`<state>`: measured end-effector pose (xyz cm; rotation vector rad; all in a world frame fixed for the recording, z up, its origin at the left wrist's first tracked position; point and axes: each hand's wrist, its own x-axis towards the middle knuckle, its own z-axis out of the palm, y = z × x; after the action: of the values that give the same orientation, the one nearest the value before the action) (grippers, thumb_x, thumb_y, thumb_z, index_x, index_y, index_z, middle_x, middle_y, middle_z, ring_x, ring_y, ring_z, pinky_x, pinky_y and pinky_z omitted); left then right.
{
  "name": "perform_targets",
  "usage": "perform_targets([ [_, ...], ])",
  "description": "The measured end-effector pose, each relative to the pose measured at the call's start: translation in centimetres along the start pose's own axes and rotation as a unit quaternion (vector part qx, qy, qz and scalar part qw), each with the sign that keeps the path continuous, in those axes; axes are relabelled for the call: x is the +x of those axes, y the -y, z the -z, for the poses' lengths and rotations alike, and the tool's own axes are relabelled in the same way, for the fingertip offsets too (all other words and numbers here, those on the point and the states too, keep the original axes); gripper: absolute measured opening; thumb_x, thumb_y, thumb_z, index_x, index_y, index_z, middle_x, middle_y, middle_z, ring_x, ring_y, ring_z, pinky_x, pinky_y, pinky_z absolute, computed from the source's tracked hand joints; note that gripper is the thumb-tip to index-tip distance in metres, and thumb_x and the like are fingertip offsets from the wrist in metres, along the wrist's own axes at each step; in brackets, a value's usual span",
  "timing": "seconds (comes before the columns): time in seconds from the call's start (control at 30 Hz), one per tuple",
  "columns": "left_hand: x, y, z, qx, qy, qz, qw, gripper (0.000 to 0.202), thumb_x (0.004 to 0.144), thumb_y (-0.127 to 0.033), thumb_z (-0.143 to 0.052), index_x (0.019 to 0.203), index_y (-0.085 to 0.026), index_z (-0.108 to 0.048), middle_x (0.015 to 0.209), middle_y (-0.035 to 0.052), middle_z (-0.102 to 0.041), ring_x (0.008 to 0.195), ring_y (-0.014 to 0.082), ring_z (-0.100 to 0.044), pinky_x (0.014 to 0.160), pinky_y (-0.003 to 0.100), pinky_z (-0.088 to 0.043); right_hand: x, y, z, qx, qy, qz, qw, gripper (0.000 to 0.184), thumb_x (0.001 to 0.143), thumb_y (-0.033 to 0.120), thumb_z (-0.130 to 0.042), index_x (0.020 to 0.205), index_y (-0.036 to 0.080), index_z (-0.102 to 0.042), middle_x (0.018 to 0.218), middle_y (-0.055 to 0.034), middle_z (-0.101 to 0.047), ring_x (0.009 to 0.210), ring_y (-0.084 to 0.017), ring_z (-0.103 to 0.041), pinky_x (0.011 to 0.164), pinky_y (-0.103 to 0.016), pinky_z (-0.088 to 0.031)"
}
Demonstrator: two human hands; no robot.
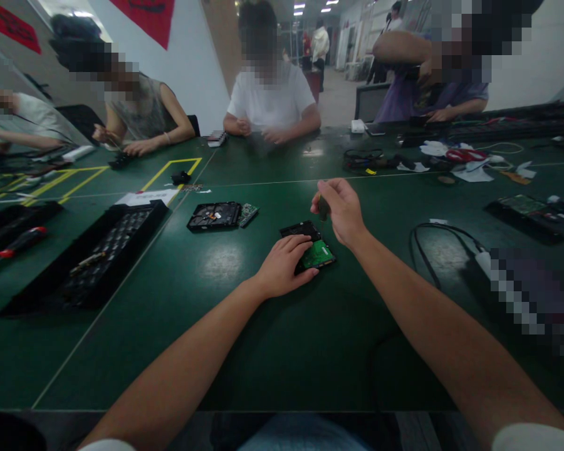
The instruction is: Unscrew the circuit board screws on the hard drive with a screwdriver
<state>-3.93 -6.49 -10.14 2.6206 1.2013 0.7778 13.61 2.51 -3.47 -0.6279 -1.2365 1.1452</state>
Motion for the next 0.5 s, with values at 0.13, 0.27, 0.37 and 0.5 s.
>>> perform_targets([
  [0.13, 0.01, 0.0, 0.02, 0.0, -0.001, 0.002, 1.0, 0.063, 0.094, -0.049, -0.07, 0.148, -0.02, -0.053, 0.153, 0.015, -0.057, 0.143, 0.034, -0.053, 0.121, 0.056, -0.043, 0.05, 0.18, 0.07, 0.01, 0.027, -0.014, 0.999, 0.045, 0.088, 0.067, -0.074, 0.087, 0.025, -0.06, 0.072, 0.0032, -0.068, 0.061, -0.013, -0.064, 0.06, -0.026, -0.055],
  [0.27, 0.03, -0.06, 0.15, -0.005, 0.002, 0.001, 1.0, 0.063, 0.095, -0.048, -0.07, 0.149, -0.02, -0.052, 0.153, 0.015, -0.057, 0.144, 0.0338, -0.053, 0.121, 0.056, -0.043, 0.11, 0.3, 0.11, 0.025, 0.038, -0.024, 0.999, 0.051, 0.091, 0.074, -0.065, 0.083, 0.023, -0.065, 0.072, 0.0005, -0.067, 0.062, -0.014, -0.065, 0.061, -0.028, -0.056],
  [0.37, 0.02, -0.08, 0.22, -0.007, 0.004, 0.003, 1.0, 0.062, 0.095, -0.048, -0.07, 0.149, -0.022, -0.053, 0.153, 0.0149, -0.057, 0.144, 0.0347, -0.052, 0.121, 0.058, -0.043, 0.15, 0.33, 0.1, 0.013, 0.028, -0.028, 0.999, 0.052, 0.091, 0.074, -0.064, 0.083, 0.023, -0.066, 0.073, 0.0006, -0.066, 0.062, -0.013, -0.064, 0.062, -0.027, -0.055],
  [0.5, 0.0, -0.08, 0.21, -0.008, 0.005, 0.005, 1.0, 0.061, 0.095, -0.048, -0.069, 0.148, -0.022, -0.053, 0.153, 0.015, -0.056, 0.144, 0.0348, -0.052, 0.121, 0.058, -0.043, 0.07, 0.34, -0.01, -0.014, 0.008, -0.011, 1.0, 0.046, 0.087, 0.068, -0.075, 0.084, 0.024, -0.064, 0.071, 0.0025, -0.065, 0.062, -0.012, -0.062, 0.062, -0.026, -0.053],
])
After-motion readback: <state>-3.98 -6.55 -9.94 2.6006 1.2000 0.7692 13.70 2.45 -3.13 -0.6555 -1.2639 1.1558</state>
